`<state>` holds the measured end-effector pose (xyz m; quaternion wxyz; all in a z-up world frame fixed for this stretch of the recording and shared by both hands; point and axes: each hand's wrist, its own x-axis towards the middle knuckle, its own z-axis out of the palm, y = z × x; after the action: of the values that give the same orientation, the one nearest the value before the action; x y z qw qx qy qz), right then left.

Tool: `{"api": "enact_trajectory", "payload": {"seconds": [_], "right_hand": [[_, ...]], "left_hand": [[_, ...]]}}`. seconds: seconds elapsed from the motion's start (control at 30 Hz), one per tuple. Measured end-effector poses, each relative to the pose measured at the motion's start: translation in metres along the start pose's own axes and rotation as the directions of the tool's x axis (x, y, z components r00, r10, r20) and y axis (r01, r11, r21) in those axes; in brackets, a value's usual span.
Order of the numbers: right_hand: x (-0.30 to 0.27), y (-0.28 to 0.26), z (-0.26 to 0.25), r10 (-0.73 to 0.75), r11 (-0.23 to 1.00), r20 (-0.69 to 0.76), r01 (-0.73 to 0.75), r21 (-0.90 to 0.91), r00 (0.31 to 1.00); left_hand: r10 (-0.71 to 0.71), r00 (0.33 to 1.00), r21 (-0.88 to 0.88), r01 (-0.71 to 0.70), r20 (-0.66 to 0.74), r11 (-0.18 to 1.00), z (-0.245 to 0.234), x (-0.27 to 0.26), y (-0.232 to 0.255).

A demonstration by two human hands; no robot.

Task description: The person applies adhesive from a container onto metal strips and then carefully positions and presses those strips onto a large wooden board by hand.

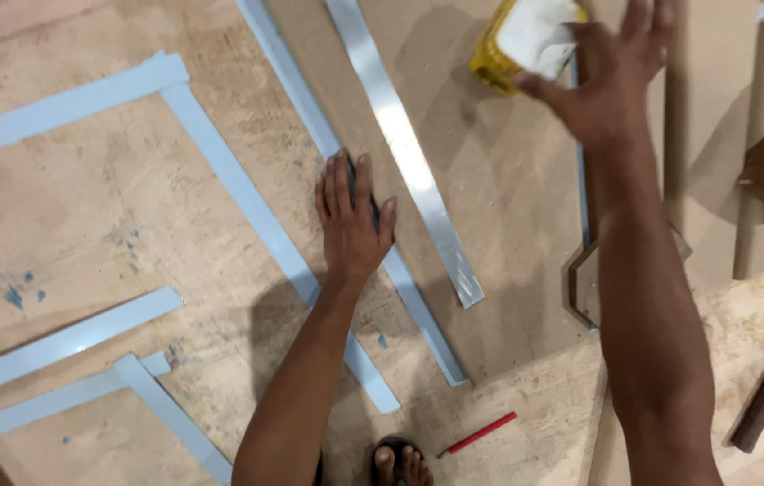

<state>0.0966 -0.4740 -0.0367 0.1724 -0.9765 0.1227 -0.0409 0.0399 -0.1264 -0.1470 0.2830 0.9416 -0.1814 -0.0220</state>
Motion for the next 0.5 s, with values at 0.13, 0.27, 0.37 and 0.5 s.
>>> {"api": "enact_trajectory", "payload": {"seconds": [0.13, 0.27, 0.37, 0.5], "right_hand": [[-0.026, 0.006, 0.0, 0.084, 0.918, 0.03, -0.089, 0.388, 0.996], [-0.049, -0.005, 0.001, 0.149, 0.677, 0.057, -0.144, 0.721, 0.987], [-0.067, -0.022, 0.0, 0.208, 0.739, 0.058, -0.196, 0.645, 0.976], [-0.07, -0.053, 0.012, -0.123, 0.953, -0.31, 0.199, 0.228, 0.943]], "left_hand": [[-0.003, 1.0, 0.034, 0.002, 0.031, 0.999, 0.003, -0.003, -0.001], [0.016, 0.999, 0.055, -0.018, 0.044, 0.998, 0.005, 0.0, -0.001], [0.005, 0.999, 0.05, -0.007, 0.048, 0.999, 0.003, -0.001, -0.002], [0.063, 0.962, 0.078, -0.086, 0.264, 0.993, 0.001, 0.002, 0.003]]}}
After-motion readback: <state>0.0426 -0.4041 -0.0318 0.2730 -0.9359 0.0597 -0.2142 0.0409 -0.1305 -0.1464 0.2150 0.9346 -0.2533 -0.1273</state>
